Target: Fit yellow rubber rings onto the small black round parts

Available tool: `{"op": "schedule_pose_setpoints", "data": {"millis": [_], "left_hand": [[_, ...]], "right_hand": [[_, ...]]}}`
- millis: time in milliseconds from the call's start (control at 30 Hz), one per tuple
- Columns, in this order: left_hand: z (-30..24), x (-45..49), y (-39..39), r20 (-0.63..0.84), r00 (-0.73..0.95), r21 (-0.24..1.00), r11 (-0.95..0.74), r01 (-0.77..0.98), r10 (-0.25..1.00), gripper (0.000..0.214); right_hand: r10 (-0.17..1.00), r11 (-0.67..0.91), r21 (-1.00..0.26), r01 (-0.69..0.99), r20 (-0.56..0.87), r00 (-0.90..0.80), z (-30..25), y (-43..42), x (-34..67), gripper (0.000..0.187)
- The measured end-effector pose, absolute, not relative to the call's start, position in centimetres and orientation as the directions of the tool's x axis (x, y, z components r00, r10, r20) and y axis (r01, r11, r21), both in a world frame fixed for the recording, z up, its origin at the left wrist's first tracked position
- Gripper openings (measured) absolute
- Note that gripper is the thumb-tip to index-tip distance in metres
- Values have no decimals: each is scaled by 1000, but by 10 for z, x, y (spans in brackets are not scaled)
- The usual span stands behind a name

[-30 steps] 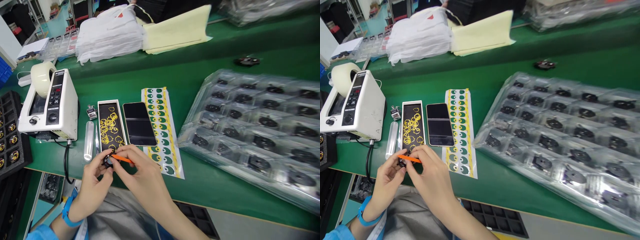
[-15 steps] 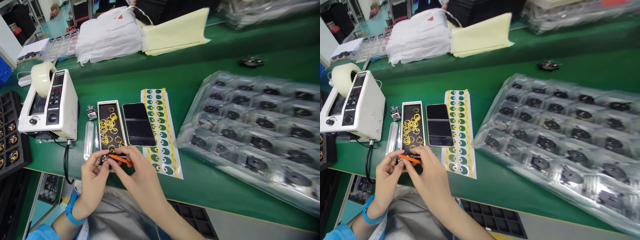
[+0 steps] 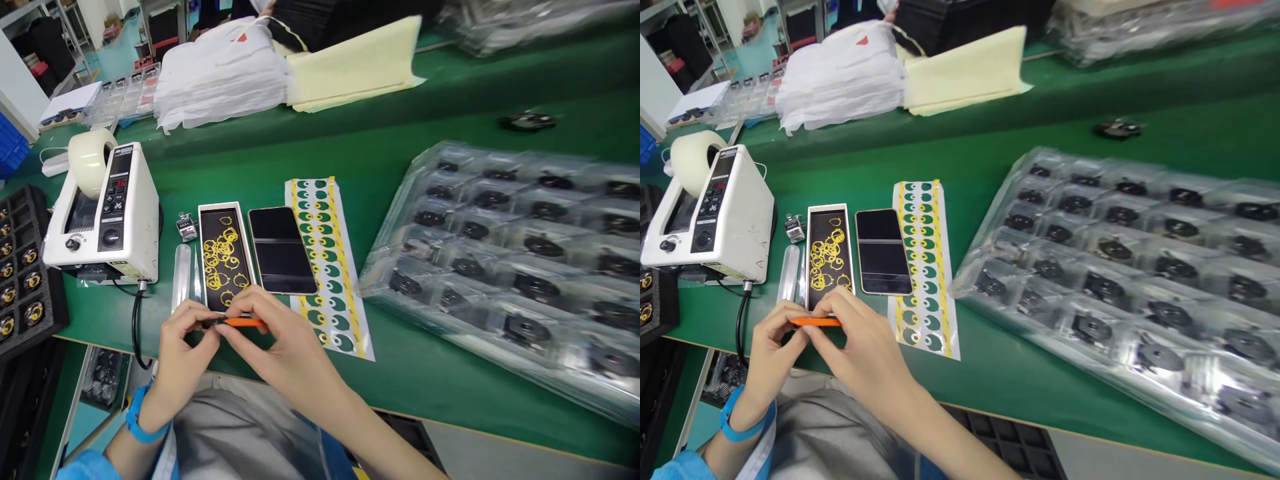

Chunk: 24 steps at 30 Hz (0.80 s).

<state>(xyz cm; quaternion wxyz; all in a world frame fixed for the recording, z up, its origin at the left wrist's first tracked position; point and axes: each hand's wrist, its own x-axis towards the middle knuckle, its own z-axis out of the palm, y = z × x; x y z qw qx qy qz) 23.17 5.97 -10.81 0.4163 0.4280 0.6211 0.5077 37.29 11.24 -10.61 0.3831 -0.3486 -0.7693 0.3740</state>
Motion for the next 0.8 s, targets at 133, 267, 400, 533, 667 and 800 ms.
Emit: {"op": "schedule_pose_setpoints", "data": {"millis": [133, 267, 400, 533, 667, 800], "left_hand": [[-102, 230, 62, -144, -343, 989, 151, -9, 928, 10], [-100, 232, 60, -205, -341, 979, 197, -58, 917, 15], [-100, 233, 57, -198, -345, 978, 210, -4, 918, 21], [-102, 228, 56, -140, -322, 973, 191, 131, 936, 21], [-100, 219, 61, -100, -205, 956, 151, 253, 974, 17], [-96, 218, 63, -123, -140, 958, 154, 240, 983, 7]], "right_hand": [[845, 467, -855, 225, 356, -400, -107, 110, 372, 11], [861, 401, -891, 213, 288, -418, -111, 108, 366, 6], [869, 387, -896, 217, 276, -410, -112, 108, 362, 13], [855, 420, -876, 238, 295, -426, -113, 107, 364, 14], [765, 604, -717, 347, 401, -504, -111, 112, 369, 15], [591, 801, -480, 359, 532, -606, -102, 114, 371, 19]]}}
